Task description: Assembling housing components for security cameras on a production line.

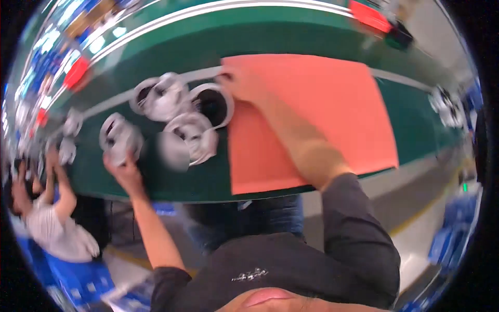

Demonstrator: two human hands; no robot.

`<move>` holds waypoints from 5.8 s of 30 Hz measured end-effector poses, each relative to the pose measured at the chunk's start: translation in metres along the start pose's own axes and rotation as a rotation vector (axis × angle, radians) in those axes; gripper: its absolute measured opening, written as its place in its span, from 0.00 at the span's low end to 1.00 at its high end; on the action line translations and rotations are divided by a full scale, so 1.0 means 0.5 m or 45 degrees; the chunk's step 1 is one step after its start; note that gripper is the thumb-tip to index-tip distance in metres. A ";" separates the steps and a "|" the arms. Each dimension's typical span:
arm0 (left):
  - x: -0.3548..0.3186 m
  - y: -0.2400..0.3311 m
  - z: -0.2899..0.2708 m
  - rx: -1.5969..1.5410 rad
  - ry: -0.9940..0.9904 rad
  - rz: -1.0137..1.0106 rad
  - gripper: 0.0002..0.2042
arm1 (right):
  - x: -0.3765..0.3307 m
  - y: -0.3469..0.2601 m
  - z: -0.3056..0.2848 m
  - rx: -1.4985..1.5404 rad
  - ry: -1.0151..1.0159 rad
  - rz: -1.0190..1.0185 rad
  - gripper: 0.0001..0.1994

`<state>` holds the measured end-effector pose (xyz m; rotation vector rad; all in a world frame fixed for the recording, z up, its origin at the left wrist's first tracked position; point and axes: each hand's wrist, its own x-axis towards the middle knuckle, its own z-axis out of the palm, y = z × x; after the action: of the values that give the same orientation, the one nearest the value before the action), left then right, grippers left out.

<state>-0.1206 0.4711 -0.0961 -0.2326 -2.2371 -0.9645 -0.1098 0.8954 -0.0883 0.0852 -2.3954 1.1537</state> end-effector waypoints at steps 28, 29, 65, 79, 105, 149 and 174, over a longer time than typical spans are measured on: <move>-0.017 0.062 -0.012 -0.204 0.058 -0.266 0.43 | 0.010 0.002 -0.015 0.117 -0.117 0.058 0.11; -0.015 0.064 -0.010 -0.214 0.055 -0.252 0.43 | 0.010 0.002 -0.016 0.125 -0.118 0.065 0.11; -0.012 0.068 -0.006 -0.276 0.079 -0.211 0.41 | -0.003 -0.039 -0.029 0.004 -0.050 0.040 0.10; -0.013 0.066 -0.008 -0.242 0.060 -0.244 0.42 | -0.002 -0.041 -0.023 0.090 -0.051 0.102 0.09; -0.016 0.083 -0.010 -0.414 0.050 -0.313 0.28 | -0.005 -0.056 -0.031 -0.037 -0.058 0.099 0.10; -0.015 0.065 -0.002 -0.198 0.074 -0.225 0.36 | 0.002 -0.004 -0.014 0.052 -0.022 0.032 0.11; -0.018 0.052 -0.005 -0.262 0.090 -0.216 0.36 | 0.004 0.007 0.003 0.154 -0.043 0.028 0.10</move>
<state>-0.1018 0.4887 -0.0854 -0.0988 -2.1192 -1.2764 -0.1131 0.8967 -0.0910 0.1185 -2.3596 1.3171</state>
